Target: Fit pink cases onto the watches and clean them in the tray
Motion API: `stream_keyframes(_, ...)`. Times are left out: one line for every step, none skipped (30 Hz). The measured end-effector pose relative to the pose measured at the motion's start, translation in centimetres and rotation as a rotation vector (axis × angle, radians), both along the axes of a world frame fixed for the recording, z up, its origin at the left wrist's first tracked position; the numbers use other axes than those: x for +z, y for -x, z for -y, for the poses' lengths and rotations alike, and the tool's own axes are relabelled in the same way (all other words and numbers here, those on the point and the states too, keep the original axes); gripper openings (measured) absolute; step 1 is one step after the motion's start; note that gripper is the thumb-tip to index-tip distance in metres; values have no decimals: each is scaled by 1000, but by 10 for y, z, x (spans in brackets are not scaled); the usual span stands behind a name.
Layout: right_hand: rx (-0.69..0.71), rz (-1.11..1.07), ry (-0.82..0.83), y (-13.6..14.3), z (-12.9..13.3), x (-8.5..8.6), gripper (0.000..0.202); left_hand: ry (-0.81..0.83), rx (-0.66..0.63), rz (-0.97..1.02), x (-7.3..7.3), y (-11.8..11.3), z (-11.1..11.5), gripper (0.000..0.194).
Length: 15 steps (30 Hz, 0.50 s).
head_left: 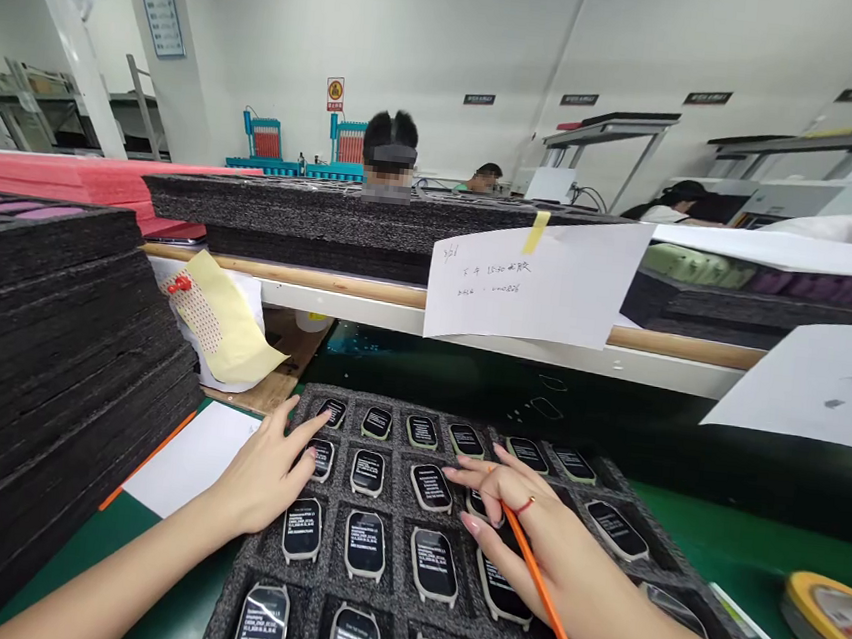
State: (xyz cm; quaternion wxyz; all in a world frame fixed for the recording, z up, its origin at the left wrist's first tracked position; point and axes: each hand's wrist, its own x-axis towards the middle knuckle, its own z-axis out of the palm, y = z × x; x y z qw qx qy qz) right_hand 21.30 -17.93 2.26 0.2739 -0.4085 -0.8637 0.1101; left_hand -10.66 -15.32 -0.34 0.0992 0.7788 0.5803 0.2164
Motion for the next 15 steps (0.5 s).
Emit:
stream_keyframes(3,0,1,2,0,0,21,-1,3,4,-1,0,0,48)
stream_keyframes(9,-2,2,3,-1,1,21,-5,7,9,-2,0,0,49)
stream_keyframes(16,-4,3,5,-1,1,21,-11,13,15,-2,0,1,51)
stream_keyframes(24,-5,4,6,-2,2,21,-16,18,22,-3,1,1,53)
stream_keyframes(32,-3,4,7,-2,3,20,-20,22,27,-3,1,2,54)
stream_keyframes(36,2,4,7,-2,3,20,-22,25,31,-3,2,2,54)
stream_keyframes(38,8,2,7,-2,3,19,-21,27,34,-3,2,2,54)
stream_keyframes(37,13,1,6,-2,2,19,-20,29,36,-4,2,2,53)
stream_keyframes(34,16,2,6,-2,1,19,-19,30,37,-4,2,3,52)
stream_keyframes(32,16,7,5,-1,0,19,-18,29,38,-4,2,3,52)
stream_keyframes(32,13,14,4,-1,-2,20,-17,28,39,-4,3,2,52)
stream_keyframes(35,10,23,3,0,-3,20,-17,27,41,-4,3,2,52)
stream_keyframes(38,9,35,2,1,-4,21,-18,27,44,-5,3,2,52)
stream_keyframes(41,10,48,2,3,-5,22,-19,28,47,-5,3,2,51)
stream_keyframes(41,13,58,3,4,-6,23,-22,30,51,-5,3,2,51)
